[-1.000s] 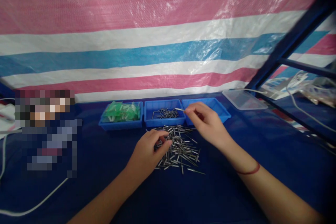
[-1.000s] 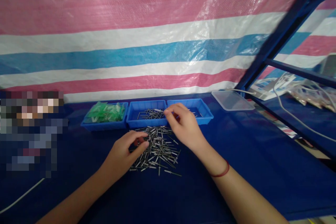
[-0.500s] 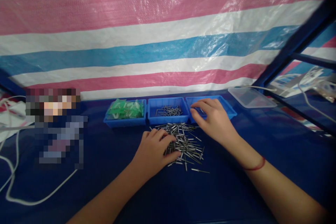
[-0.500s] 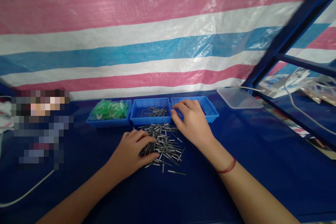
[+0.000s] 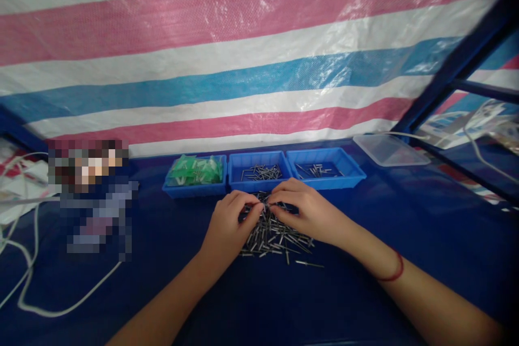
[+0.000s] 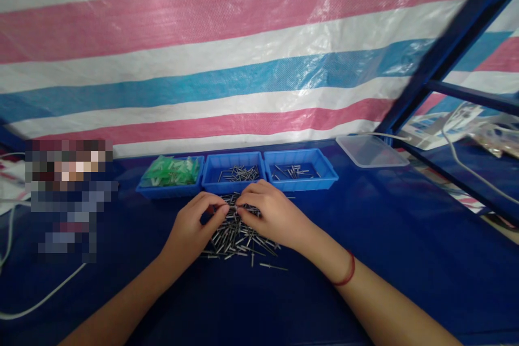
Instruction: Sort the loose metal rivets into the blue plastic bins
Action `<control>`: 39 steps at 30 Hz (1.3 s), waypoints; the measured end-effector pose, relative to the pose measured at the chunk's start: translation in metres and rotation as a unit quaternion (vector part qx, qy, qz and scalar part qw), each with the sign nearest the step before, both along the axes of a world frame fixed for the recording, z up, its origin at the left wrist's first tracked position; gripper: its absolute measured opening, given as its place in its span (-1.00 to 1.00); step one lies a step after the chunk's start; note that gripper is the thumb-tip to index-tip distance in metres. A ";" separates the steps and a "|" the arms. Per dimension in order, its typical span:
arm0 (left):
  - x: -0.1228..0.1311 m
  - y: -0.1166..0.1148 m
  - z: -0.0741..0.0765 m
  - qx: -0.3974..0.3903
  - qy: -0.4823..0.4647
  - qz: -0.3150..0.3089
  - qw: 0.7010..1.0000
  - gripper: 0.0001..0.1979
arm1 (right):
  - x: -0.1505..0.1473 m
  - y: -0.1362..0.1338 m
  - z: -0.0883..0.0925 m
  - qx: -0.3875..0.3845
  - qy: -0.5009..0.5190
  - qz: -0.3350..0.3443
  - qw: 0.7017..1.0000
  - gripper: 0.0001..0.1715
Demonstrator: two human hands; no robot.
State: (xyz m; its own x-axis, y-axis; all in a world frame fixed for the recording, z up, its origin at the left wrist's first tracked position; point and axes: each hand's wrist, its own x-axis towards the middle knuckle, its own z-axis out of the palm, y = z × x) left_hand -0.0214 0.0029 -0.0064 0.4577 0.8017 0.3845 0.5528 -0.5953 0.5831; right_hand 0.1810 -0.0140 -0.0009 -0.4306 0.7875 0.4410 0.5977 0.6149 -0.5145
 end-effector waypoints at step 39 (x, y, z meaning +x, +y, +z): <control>0.001 -0.007 -0.008 0.011 0.116 -0.053 0.992 -0.76 | 0.060 0.024 0.001 0.102 0.075 -0.333 0.934 -0.75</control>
State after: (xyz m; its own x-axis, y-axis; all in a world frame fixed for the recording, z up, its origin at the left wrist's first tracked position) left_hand -0.0206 -0.0042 -0.0147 0.6169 0.7372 0.2757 0.6049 -0.6681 0.4332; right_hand 0.2408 0.0101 -0.0002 0.2042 0.7522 0.6265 0.8128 0.2264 -0.5367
